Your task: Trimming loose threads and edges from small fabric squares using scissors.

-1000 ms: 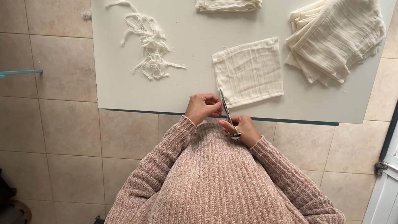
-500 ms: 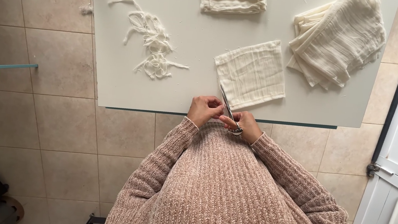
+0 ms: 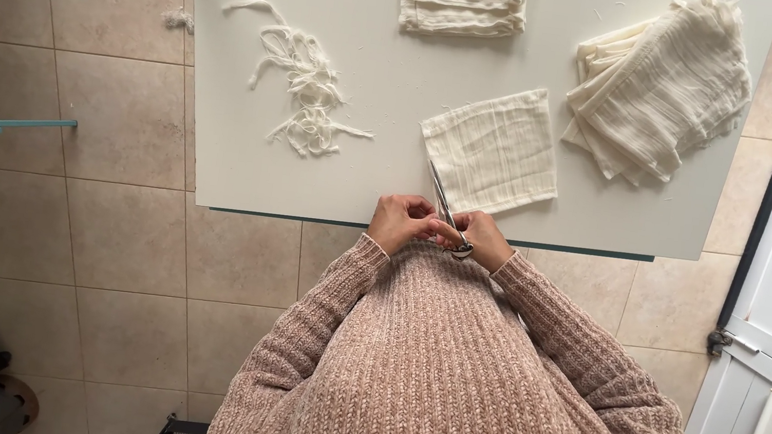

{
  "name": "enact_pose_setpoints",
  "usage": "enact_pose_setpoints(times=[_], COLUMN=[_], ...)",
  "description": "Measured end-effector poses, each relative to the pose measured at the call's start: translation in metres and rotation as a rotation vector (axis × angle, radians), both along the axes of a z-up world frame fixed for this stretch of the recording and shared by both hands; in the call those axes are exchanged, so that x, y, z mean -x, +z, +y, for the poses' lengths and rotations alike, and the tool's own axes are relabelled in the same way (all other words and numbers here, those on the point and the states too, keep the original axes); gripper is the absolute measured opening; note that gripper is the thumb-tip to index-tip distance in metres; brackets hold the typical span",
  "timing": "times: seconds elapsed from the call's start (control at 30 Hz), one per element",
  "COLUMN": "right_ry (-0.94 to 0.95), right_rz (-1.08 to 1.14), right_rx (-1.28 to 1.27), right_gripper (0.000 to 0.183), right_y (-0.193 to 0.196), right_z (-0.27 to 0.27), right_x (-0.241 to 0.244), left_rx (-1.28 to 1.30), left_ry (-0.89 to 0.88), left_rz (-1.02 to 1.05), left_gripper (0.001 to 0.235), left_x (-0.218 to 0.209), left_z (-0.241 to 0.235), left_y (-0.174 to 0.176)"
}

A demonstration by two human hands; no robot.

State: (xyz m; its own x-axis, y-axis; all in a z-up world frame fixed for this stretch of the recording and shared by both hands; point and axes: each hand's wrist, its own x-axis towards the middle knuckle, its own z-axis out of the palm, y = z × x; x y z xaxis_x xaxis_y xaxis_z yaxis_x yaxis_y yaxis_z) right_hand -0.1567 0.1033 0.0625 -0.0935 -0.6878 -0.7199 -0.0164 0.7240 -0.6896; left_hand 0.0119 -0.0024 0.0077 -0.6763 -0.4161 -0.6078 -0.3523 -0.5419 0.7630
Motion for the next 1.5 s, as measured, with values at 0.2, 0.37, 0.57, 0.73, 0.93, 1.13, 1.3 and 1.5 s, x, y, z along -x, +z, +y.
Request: enact_pose_setpoints(times=[0.2, 0.37, 0.57, 0.73, 0.93, 1.13, 1.3, 1.5], right_ry=[0.048, 0.041, 0.049, 0.063, 0.077, 0.065, 0.061, 0.040], right_rz=[0.068, 0.029, 0.028, 0.027, 0.058, 0.065, 0.100, 0.071], right_rx=[0.008, 0.007, 0.010, 0.019, 0.042, 0.054, 0.046, 0.046], right_gripper=[0.038, 0.038, 0.039, 0.039, 0.036, 0.040, 0.037, 0.041], right_y=[-0.010, -0.023, -0.019, -0.026, -0.030, -0.039, -0.037, -0.034], right_z=[-0.003, -0.005, -0.015, -0.020, -0.027, -0.038, -0.041, -0.055], right_x=[0.001, 0.007, 0.010, 0.015, 0.017, 0.017, 0.017, 0.016], left_rx=[-0.018, -0.025, -0.005, -0.023, 0.036, 0.073, 0.056, 0.062], left_ry=[0.024, 0.022, 0.009, 0.016, -0.002, -0.035, -0.030, -0.047], left_rz=[0.020, 0.001, -0.019, -0.016, -0.046, -0.083, -0.048, -0.039], left_gripper=[0.023, 0.019, 0.016, 0.018, 0.012, 0.010, 0.016, 0.018], left_x=[-0.001, 0.001, -0.001, 0.000, 0.001, 0.000, -0.001, -0.003], left_z=[0.003, 0.003, 0.004, 0.003, 0.001, 0.003, 0.004, 0.007], left_y=[-0.007, -0.003, 0.001, 0.005, 0.012, -0.005, -0.008, -0.020])
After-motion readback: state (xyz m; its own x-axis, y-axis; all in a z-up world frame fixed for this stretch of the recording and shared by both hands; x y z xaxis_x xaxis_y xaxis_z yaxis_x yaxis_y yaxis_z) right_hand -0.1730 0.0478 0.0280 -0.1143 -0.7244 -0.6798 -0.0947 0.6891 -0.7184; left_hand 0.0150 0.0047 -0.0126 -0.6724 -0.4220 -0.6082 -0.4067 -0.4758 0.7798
